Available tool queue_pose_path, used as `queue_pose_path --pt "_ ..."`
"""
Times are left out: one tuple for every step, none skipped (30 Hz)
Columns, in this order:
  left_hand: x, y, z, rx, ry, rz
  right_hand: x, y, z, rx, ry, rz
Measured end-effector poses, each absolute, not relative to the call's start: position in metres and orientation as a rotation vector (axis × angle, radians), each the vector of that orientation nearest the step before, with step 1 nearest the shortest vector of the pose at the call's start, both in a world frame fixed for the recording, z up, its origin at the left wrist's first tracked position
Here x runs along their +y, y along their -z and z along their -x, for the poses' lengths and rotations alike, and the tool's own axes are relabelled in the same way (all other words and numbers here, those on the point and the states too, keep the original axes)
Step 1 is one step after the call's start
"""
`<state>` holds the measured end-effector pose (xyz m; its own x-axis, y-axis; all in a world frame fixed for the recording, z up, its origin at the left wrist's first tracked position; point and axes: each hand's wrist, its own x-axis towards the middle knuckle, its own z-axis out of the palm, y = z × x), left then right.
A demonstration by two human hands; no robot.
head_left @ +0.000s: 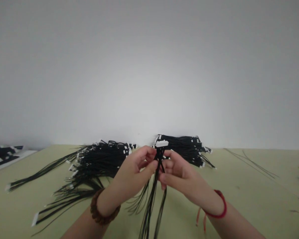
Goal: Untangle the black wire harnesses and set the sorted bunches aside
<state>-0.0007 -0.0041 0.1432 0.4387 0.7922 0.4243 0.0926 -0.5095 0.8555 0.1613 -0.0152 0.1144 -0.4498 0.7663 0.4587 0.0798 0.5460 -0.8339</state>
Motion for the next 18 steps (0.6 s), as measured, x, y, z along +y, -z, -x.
queue_pose_path --pt "-0.004 -0.142 0.0 0.762 -1.125 -1.922 -0.016 -0.116 -0.158 -1.821 -0.931 0.726" --pt "-0.003 -0.141 -0.001 0.782 -1.127 -1.95 -0.016 -0.117 -0.156 -1.777 -0.886 0.772" --pt "-0.003 -0.141 -0.001 0.809 -1.12 -1.978 -0.016 -0.117 -0.155 -1.748 -0.82 0.83" --pt "-0.002 -0.14 -0.002 0.84 -1.113 -2.009 -0.016 -0.117 -0.155 -1.73 -0.736 0.893" --pt "-0.001 -0.139 -0.003 0.87 -1.116 -2.04 -0.016 -0.116 -0.155 -1.723 -0.641 0.952" --pt "0.0 -0.138 -0.004 0.896 -1.123 -2.074 -0.017 -0.116 -0.157 -1.718 -0.55 1.0" --pt "0.001 -0.137 -0.006 0.922 -1.138 -2.106 -0.018 -0.115 -0.158 -1.718 -0.477 1.033" --pt "0.002 -0.136 -0.007 0.952 -1.15 -2.137 -0.019 -0.115 -0.16 -1.718 -0.43 1.05" --pt "0.003 -0.135 -0.009 0.993 -1.16 -2.168 -0.021 -0.115 -0.162 -1.722 -0.405 1.059" --pt "0.004 -0.135 -0.01 1.039 -1.16 -2.193 -0.022 -0.115 -0.163 -1.732 -0.384 1.066" --pt "0.005 -0.134 -0.011 1.08 -1.149 -2.207 -0.023 -0.116 -0.164 -1.751 -0.353 1.076" --pt "0.006 -0.134 -0.011 1.11 -1.138 -2.211 -0.025 -0.116 -0.164 -1.779 -0.305 1.091" --pt "0.006 -0.134 -0.011 1.125 -1.129 -2.206 -0.026 -0.116 -0.164 -1.811 -0.246 1.104" --pt "0.006 -0.134 -0.011 1.124 -1.119 -2.198 -0.026 -0.116 -0.163 -1.844 -0.187 1.118" --pt "0.006 -0.134 -0.01 1.115 -1.112 -2.184 -0.027 -0.115 -0.161 -1.874 -0.136 1.131" --pt "0.005 -0.134 -0.01 1.108 -1.104 -2.171 -0.027 -0.115 -0.159 -1.894 -0.095 1.141" --pt "0.005 -0.135 -0.009 1.11 -1.101 -2.158 -0.028 -0.114 -0.157 -1.904 -0.068 1.144" --pt "0.004 -0.135 -0.008 1.117 -1.1 -2.146 -0.028 -0.113 -0.155 -1.905 -0.054 1.141"
